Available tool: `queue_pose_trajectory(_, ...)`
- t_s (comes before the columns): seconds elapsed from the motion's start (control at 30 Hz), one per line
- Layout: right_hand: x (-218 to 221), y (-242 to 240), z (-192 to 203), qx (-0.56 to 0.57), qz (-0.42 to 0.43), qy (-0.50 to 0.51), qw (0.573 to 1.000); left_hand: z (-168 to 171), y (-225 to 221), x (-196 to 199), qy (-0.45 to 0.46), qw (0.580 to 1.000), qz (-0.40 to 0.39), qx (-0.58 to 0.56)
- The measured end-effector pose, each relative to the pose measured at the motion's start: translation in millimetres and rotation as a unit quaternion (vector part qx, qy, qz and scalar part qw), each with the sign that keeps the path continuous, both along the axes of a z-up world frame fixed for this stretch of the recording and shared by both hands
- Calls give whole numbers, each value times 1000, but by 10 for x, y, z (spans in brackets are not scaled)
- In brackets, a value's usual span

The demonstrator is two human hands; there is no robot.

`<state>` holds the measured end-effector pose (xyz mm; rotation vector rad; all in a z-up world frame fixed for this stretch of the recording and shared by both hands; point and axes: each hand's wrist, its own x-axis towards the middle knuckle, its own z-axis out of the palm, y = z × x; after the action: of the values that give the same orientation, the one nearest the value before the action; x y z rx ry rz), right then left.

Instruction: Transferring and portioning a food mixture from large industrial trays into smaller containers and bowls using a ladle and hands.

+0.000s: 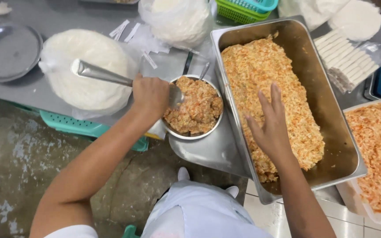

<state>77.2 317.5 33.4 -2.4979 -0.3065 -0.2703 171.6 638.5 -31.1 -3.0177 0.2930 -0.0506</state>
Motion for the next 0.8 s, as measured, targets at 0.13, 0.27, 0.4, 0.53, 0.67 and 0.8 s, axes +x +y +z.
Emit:
queue_pose_trajectory(0.13,-265,-421,-223,-18,-44,18,999,464,-228,-197,-82,995,-34,53)
queue_pose_trajectory(0.27,-636,-714,-119,15,-95,42,995,138,-78,-186,-48,999,3,-9)
queue_pose_trajectory(0.4,-1145,-1215,-118,14,-119,23,993,83,27,-261,5,998,66,-1)
queue_pose_trajectory(0.53,-1747,-1802,-101,42,-131,-49,989,465,-252,-385,-82,994,63,43)
queue_pose_trajectory(0.67,-2325,-2398,-186,67,-198,-29,977,862,-1088,-735,-95,991,-4,-96)
queue_pose_trajectory(0.8,-2833,-3014,-359,99,-257,-6,961,1087,-2189,-1011,-1,978,-104,-184)
